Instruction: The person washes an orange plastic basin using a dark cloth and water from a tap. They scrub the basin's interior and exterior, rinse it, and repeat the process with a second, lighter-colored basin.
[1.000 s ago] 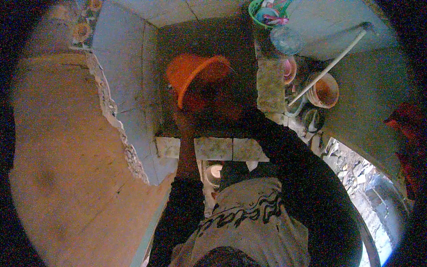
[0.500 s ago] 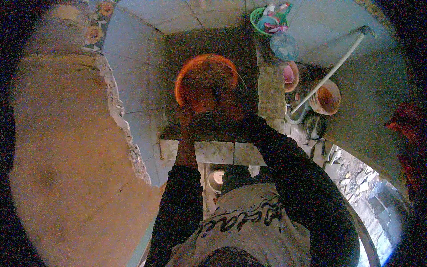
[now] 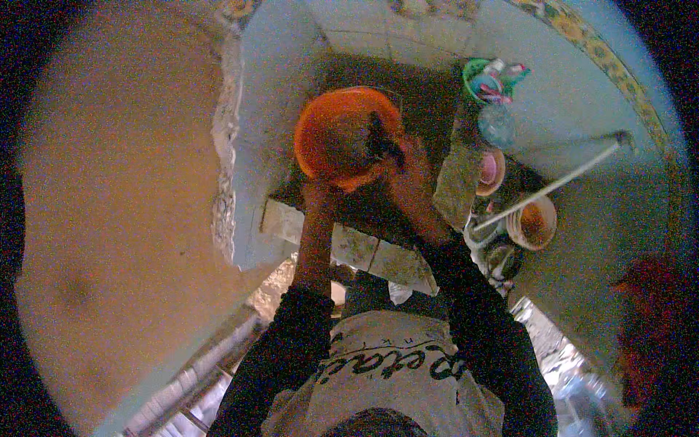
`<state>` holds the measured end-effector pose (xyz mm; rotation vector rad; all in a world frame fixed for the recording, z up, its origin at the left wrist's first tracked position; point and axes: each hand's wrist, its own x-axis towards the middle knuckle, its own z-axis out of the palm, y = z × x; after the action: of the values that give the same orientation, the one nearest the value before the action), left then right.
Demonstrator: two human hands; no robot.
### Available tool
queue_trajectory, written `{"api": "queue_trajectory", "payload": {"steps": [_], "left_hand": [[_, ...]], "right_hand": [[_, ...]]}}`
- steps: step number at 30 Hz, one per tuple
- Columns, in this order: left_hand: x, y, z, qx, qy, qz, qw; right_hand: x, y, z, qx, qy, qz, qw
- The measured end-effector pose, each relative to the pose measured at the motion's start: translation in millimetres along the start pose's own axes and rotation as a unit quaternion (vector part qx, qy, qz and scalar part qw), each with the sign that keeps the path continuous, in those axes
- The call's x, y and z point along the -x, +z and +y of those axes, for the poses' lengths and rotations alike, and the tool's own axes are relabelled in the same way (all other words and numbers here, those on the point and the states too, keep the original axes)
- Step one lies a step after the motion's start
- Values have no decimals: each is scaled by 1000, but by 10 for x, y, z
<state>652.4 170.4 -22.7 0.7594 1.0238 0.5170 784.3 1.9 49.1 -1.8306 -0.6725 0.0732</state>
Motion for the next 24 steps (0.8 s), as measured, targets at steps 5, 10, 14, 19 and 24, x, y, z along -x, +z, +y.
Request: {"api": "queue_trajectory", "payload": {"steps": [5, 10, 14, 19, 24], "left_hand": [[885, 87, -105, 76, 17, 72, 994], [1570, 128, -467, -104, 130, 63, 984], [2161, 303, -494, -135, 110, 88, 981], [2856, 347, -460, 136, 12, 93, 986], [3468, 68, -634, 282, 10, 149, 948]], "right_hand": [[54, -515, -242, -64, 117, -60, 989], [164, -1012, 182, -157, 117, -70, 978], [260, -1430, -76, -221, 142, -107, 959], [408, -1714, -638, -263, 170, -152, 938], [653, -1627, -955, -401, 224, -233, 857]]}}
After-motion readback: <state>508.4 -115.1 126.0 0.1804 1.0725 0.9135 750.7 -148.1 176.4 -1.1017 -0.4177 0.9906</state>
